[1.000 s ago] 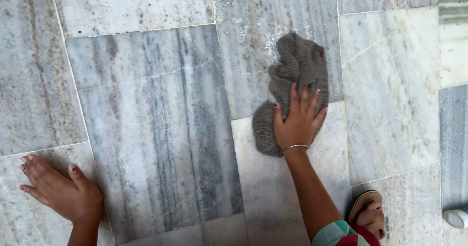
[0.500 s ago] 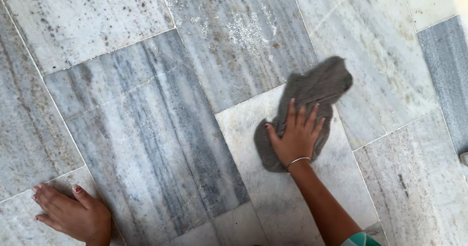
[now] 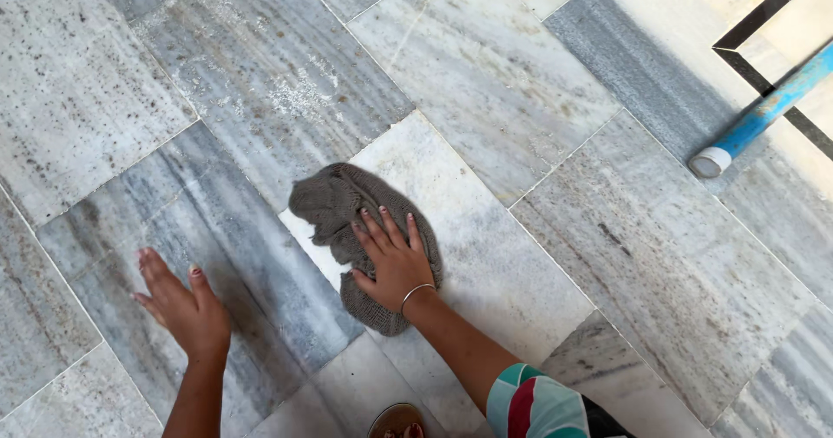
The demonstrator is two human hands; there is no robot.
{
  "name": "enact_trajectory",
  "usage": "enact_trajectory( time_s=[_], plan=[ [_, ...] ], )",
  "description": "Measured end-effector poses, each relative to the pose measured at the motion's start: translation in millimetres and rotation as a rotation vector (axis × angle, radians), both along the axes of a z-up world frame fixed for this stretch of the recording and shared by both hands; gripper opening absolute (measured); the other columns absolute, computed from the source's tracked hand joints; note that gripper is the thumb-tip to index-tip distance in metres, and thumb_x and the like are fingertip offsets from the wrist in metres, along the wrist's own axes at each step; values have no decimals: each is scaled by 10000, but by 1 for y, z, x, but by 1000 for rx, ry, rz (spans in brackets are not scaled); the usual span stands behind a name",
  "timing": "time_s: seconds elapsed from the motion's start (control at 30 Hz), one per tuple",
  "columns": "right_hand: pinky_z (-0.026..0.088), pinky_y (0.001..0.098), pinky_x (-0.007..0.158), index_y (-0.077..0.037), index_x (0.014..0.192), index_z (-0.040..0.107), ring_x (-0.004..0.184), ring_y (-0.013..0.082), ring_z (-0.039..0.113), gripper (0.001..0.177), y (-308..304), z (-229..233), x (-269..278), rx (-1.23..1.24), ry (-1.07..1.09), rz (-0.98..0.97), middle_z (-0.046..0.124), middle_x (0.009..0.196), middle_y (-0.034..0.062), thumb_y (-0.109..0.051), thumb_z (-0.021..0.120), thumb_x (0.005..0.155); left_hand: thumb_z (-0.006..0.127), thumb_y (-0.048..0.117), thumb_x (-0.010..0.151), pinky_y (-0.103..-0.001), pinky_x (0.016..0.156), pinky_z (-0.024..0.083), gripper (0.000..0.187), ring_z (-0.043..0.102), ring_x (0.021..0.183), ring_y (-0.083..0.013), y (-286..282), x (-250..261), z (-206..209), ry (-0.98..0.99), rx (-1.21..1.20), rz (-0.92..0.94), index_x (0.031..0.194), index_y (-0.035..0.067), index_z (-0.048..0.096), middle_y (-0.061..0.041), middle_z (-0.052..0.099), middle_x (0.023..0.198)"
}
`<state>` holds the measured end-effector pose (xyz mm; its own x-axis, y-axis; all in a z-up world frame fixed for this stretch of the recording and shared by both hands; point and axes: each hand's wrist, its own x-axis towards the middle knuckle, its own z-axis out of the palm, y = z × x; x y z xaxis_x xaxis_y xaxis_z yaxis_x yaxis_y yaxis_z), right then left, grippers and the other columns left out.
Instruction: The person wipes a tiled floor using a grey cloth. They move the cloth back and forth across the surface, cleaning around furniture legs and a pair of black slides. The person also briefly moves the slides to clean underneath them before continuing to wipe the floor area.
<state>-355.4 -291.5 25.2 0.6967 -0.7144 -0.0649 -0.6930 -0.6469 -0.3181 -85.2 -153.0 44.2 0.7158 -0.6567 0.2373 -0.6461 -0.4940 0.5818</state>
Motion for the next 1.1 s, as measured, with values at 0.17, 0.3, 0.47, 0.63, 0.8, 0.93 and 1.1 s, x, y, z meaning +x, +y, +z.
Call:
enact_trajectory(
  time_s=[0.17,0.3,0.47,0.63,0.8,0.93,1.1],
  plan=[
    [21,551,1245,-228,1604,246,1564,258,77,809,-91,-6,-167,-54,103,-511,146,1704,22,-553,544,926,427,316,1076,-565,1260,30,617,221,1580,-290,-157,-150,58,-7,24,-683,1619,70,271,-133,312,1677],
    [50,547,1244,-256,1608,259,1569,264,98,803,-112,-14,-317,-78,116,-686,179,1697,36,-555,554,923,416,451,1046,-574,1223,115,640,272,1525,-248,-227,-308,93,-183,249,-1212,1579,110,322,-106,352,1633],
    [73,516,1246,-258,1599,293,1556,263,150,794,-106,-24,-482,-116,132,-602,268,1660,69,-541,561,908,360,556,1024,-602,1212,142,667,285,1516,-234,-247,-477,88,-277,484,-1593,1548,142,362,-92,364,1611],
    [88,478,1254,-259,1581,345,1525,271,217,748,-136,-34,-585,-128,127,-371,334,1635,78,-525,558,915,341,526,1037,-578,1213,204,634,366,1481,-256,-241,-616,19,-157,676,-1598,1519,122,416,-104,419,1580],
    [117,449,1268,-247,1526,434,1536,251,253,693,-214,-42,-642,-198,128,-155,365,1627,56,-520,560,901,405,442,1040,-554,1235,161,607,349,1495,-267,-217,-719,-54,-216,293,-1463,1523,75,430,-133,404,1591],
    [159,456,1249,-208,1497,483,1508,276,291,689,-286,-57,-682,-246,101,-15,407,1589,95,-500,596,883,424,391,1068,-515,1310,180,596,354,1564,-217,-213,-780,-69,-170,61,-1247,1596,116,411,-62,412,1671],
    [235,459,1284,-97,1442,586,1530,306,368,611,-371,-69,-753,-325,-37,-82,479,1590,132,-415,642,923,465,447,1058,-499,1282,193,658,352,1538,-238,-226,-814,-63,-122,139,-1134,1595,72,400,-95,407,1650]
  ],
)
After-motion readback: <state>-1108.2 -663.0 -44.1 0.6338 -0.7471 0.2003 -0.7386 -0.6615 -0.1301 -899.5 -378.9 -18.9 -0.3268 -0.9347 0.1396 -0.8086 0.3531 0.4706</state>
